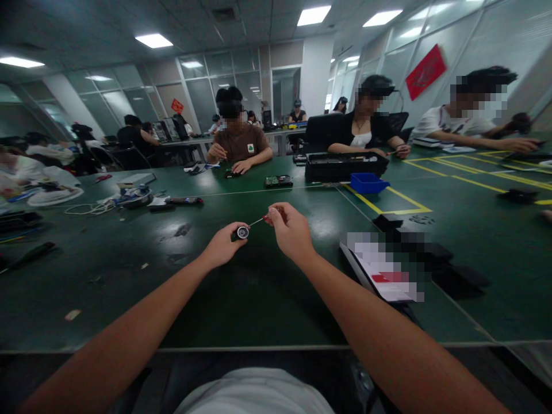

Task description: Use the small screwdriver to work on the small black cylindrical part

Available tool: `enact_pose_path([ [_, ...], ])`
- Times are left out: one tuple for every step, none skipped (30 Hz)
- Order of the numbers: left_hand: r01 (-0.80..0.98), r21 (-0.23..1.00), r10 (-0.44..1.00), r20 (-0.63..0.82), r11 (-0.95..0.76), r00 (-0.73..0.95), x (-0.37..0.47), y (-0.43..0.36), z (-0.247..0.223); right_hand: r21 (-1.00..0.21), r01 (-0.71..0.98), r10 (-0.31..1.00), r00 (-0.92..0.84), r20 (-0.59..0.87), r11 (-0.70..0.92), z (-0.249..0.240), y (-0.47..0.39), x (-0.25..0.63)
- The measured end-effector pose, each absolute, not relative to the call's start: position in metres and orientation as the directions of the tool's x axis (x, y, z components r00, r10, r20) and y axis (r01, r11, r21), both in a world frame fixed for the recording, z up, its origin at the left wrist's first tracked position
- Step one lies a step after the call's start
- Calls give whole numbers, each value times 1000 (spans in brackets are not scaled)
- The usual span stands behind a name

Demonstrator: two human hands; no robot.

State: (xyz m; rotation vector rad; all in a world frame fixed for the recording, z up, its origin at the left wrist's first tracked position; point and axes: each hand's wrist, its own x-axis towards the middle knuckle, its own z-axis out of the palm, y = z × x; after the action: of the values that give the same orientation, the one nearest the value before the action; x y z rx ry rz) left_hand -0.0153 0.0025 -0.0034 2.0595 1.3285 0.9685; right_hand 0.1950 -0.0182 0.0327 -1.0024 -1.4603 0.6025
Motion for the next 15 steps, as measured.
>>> enact_pose_path([
  [554,724,912,305,-410,276,-16,2,-2,-836,241,851,68,521,493,32,-18,194],
  [548,724,907,314,-419,279,-15,1,-1,-834,250,852,60,520,492,31,-18,194],
  [541,725,904,318,-425,284,-15,0,0,-830,262,853,50,520,492,30,-17,194],
  [536,728,903,318,-428,290,-15,0,0,-826,275,853,37,521,493,28,-17,194],
  [532,730,902,317,-429,293,-14,-1,1,-821,286,853,23,522,495,27,-17,194],
  [531,730,902,317,-430,294,-14,-1,1,-815,297,851,11,524,498,25,-16,195],
  [534,729,903,318,-428,290,-13,-1,1,-808,308,849,0,528,502,24,-16,195],
  [538,728,905,318,-425,283,-13,-1,1,-801,319,847,-10,531,506,23,-15,196],
  [544,726,907,320,-421,274,-14,-1,1,-794,332,845,-16,535,509,23,-16,196],
  [549,723,908,322,-419,268,-14,-1,0,-786,344,841,-20,541,514,23,-16,196],
  [552,720,908,326,-420,264,-15,0,0,-776,359,837,-25,547,518,24,-17,196],
  [553,717,905,332,-424,264,-15,0,0,-765,378,833,-30,553,521,25,-18,196],
  [552,713,902,340,-432,266,-16,0,0,-755,400,830,-30,556,520,27,-19,196],
  [549,710,897,348,-441,271,-16,0,-1,-744,428,830,-25,557,513,29,-20,196],
  [548,705,893,355,-450,276,-17,0,-1,-735,460,831,-14,556,499,31,-22,196],
])
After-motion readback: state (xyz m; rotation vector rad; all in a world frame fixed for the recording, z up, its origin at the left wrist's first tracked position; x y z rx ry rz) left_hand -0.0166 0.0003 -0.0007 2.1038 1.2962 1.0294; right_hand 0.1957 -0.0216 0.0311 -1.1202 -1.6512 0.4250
